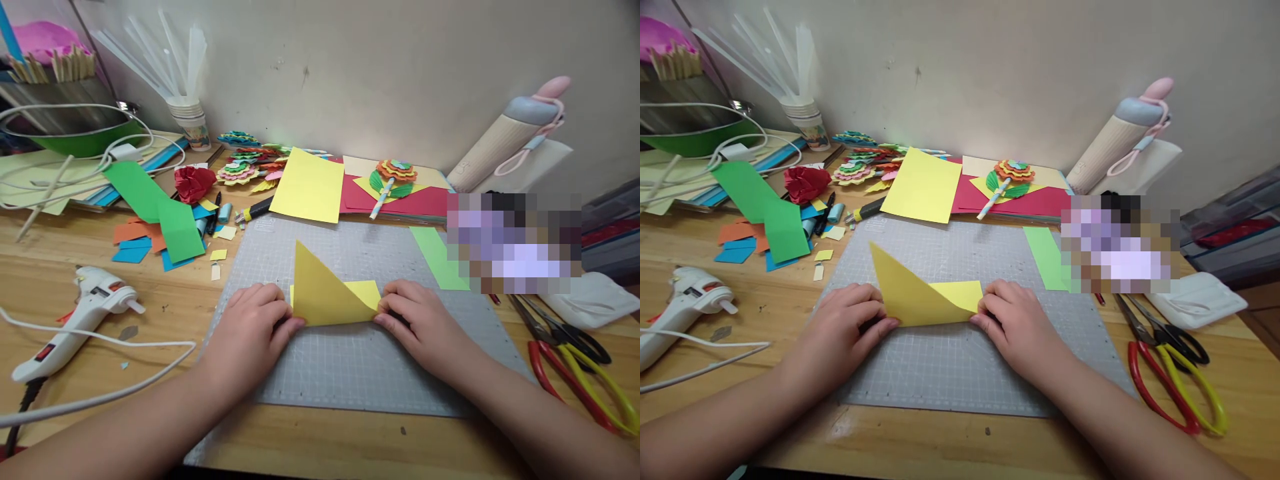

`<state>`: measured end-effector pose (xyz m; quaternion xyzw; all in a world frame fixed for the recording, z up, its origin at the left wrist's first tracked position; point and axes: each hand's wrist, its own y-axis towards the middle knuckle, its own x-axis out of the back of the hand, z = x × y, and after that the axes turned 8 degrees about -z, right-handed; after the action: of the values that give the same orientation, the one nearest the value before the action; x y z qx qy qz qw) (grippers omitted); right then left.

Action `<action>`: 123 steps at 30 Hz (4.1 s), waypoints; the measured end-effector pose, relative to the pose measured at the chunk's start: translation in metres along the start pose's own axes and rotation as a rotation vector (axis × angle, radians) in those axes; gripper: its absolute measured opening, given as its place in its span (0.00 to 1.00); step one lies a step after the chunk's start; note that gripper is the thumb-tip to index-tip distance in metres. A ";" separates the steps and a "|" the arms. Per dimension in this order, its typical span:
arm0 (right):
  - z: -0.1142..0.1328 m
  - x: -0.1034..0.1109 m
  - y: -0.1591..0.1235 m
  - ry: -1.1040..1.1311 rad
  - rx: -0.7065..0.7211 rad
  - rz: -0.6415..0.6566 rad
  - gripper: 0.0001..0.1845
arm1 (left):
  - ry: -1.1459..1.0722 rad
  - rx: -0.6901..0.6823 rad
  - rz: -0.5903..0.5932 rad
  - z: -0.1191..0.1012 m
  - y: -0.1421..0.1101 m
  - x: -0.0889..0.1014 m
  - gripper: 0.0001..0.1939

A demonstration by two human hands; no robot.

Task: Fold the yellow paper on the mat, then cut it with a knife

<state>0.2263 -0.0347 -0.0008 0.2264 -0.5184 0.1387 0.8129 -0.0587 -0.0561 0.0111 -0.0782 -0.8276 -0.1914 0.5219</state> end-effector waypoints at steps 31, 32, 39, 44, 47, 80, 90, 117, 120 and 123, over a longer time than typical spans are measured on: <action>0.043 -0.024 0.041 -0.073 -0.149 -0.026 0.20 | 0.085 0.050 0.008 0.001 0.009 0.000 0.13; 0.042 -0.024 0.041 -0.059 -0.124 -0.036 0.21 | 0.078 0.028 0.007 0.001 0.007 0.001 0.11; 0.037 -0.025 0.044 0.029 -0.077 0.003 0.19 | 0.126 -0.067 0.081 0.001 -0.003 0.001 0.13; 0.037 -0.023 0.047 0.036 -0.106 0.026 0.19 | 0.124 -0.046 0.119 0.001 -0.002 0.001 0.15; 0.037 -0.022 0.048 0.033 -0.120 0.034 0.18 | 0.124 -0.047 0.125 0.001 -0.002 0.002 0.15; 0.037 -0.028 0.044 -0.009 -0.060 -0.042 0.18 | 0.169 0.026 0.054 0.001 0.000 0.003 0.16; 0.036 -0.029 0.044 -0.011 -0.058 -0.053 0.18 | 0.159 0.020 0.057 0.001 0.001 0.003 0.15; 0.037 -0.027 0.046 -0.021 -0.055 -0.035 0.18 | 0.129 0.051 0.087 0.001 0.004 0.003 0.17; 0.040 -0.022 0.045 -0.056 -0.017 -0.098 0.18 | 0.143 0.036 0.093 0.000 0.004 0.004 0.17; 0.056 -0.016 0.038 -0.208 0.110 -0.273 0.20 | 0.152 0.034 0.085 -0.001 0.003 0.004 0.17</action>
<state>0.1578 -0.0306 0.0134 0.3519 -0.5558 0.0310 0.7525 -0.0589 -0.0539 0.0160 -0.0898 -0.7845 -0.1605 0.5922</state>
